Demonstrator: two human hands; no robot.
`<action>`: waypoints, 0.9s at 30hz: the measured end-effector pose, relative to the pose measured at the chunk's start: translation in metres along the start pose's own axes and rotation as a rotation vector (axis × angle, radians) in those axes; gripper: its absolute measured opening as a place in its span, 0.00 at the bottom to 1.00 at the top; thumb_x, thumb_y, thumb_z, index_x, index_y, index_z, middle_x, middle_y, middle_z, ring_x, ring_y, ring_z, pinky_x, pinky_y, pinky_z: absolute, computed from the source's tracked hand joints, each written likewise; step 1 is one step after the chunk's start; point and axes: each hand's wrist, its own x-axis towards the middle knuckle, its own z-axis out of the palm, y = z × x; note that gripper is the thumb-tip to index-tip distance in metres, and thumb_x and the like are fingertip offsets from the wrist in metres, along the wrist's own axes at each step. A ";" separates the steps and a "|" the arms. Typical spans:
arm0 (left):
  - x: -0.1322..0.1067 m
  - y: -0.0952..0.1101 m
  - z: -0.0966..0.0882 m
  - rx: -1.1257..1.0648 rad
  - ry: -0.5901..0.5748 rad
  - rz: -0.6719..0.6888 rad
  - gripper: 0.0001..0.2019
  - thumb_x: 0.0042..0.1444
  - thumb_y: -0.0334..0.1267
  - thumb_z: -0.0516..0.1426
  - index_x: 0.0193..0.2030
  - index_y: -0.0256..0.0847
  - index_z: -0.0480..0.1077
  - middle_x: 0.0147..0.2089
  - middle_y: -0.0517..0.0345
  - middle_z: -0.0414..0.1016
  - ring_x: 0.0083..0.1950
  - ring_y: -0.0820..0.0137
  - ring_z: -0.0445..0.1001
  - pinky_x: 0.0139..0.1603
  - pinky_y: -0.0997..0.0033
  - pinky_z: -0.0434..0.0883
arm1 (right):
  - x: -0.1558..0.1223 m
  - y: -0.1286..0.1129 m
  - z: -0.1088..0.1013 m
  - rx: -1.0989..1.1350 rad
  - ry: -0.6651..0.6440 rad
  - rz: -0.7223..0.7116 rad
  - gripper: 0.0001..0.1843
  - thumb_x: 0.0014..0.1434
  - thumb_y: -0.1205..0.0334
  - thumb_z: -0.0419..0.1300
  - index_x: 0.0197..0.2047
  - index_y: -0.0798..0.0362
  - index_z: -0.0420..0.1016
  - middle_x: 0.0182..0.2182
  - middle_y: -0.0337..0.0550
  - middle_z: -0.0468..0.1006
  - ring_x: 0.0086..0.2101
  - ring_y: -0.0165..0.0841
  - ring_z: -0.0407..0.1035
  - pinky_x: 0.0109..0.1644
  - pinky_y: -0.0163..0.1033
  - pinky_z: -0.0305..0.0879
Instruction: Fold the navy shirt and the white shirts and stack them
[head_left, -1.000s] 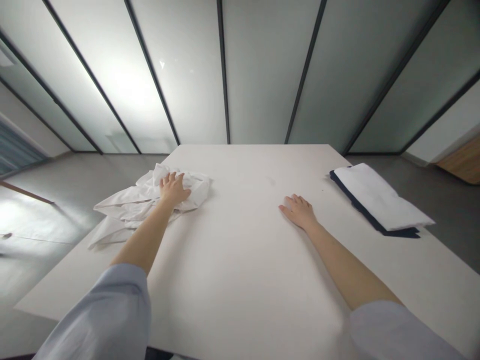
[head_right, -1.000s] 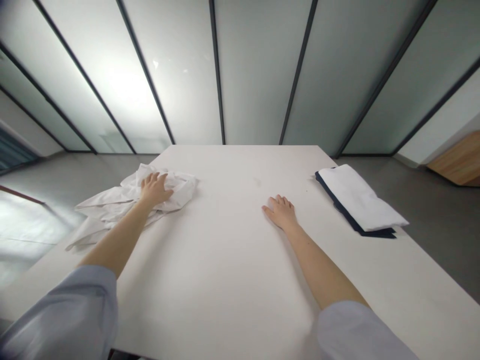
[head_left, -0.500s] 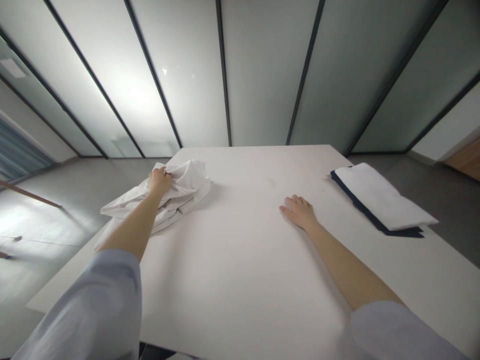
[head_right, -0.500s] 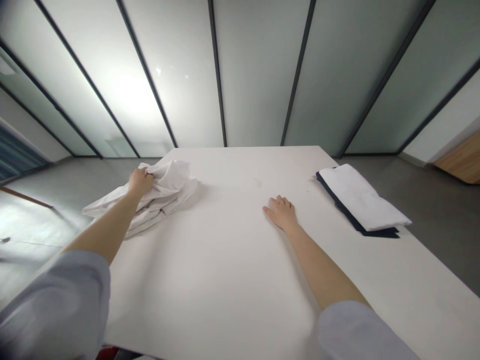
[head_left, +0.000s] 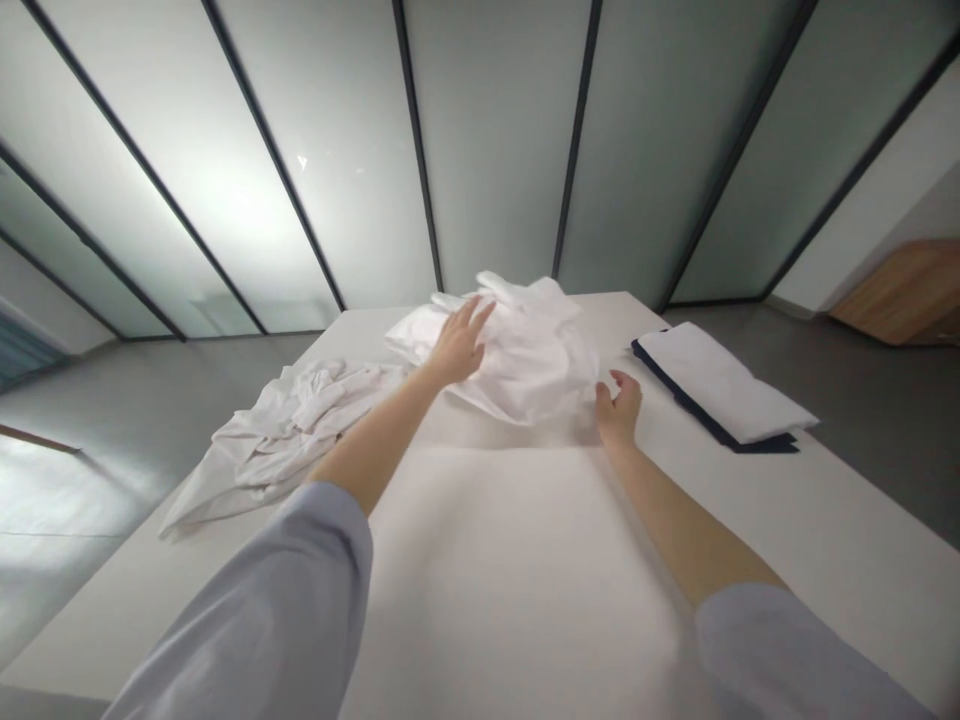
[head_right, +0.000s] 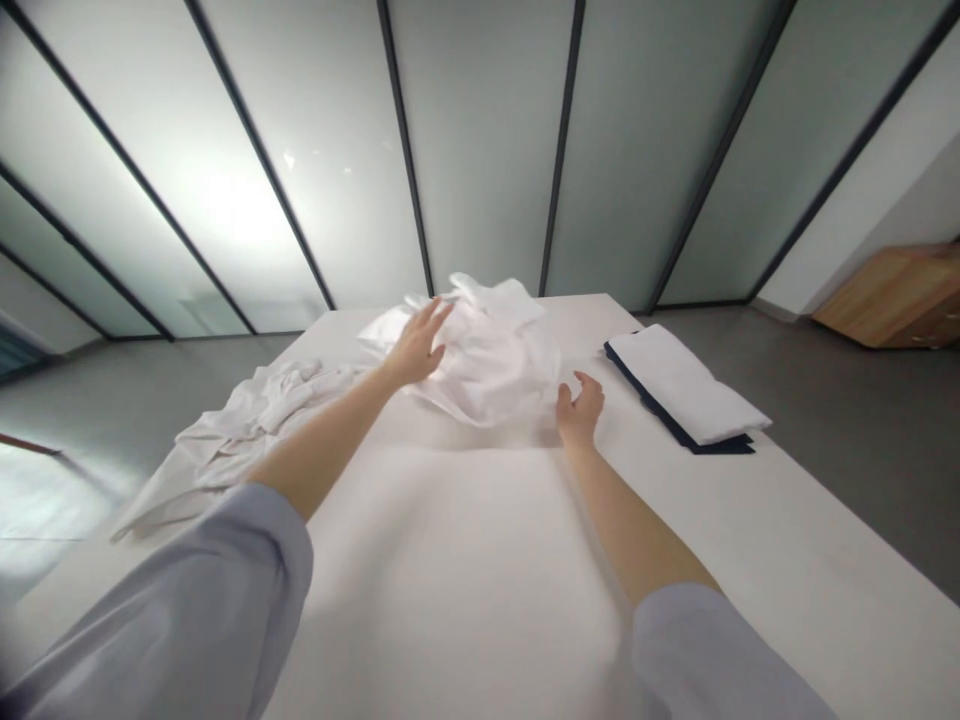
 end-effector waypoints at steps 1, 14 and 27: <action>-0.012 0.010 0.020 -0.018 -0.032 -0.004 0.30 0.55 0.28 0.51 0.66 0.39 0.58 0.70 0.46 0.55 0.70 0.58 0.55 0.68 0.53 0.56 | 0.002 0.002 -0.002 0.017 0.064 0.031 0.29 0.62 0.56 0.42 0.62 0.61 0.60 0.53 0.62 0.69 0.54 0.49 0.61 0.57 0.53 0.56; -0.110 0.013 0.102 0.023 -0.448 -0.272 0.22 0.63 0.45 0.49 0.63 0.48 0.63 0.70 0.54 0.59 0.70 0.61 0.57 0.71 0.51 0.50 | -0.011 -0.019 -0.007 -0.540 -0.469 -0.013 0.25 0.63 0.51 0.48 0.58 0.52 0.70 0.57 0.54 0.70 0.57 0.48 0.60 0.59 0.51 0.56; -0.107 0.004 0.089 0.118 -0.350 -0.506 0.20 0.62 0.51 0.49 0.54 0.43 0.70 0.60 0.49 0.70 0.64 0.57 0.64 0.68 0.49 0.52 | -0.026 -0.044 -0.012 -0.566 -0.691 -0.336 0.29 0.64 0.45 0.51 0.62 0.52 0.68 0.64 0.52 0.65 0.60 0.48 0.59 0.60 0.48 0.55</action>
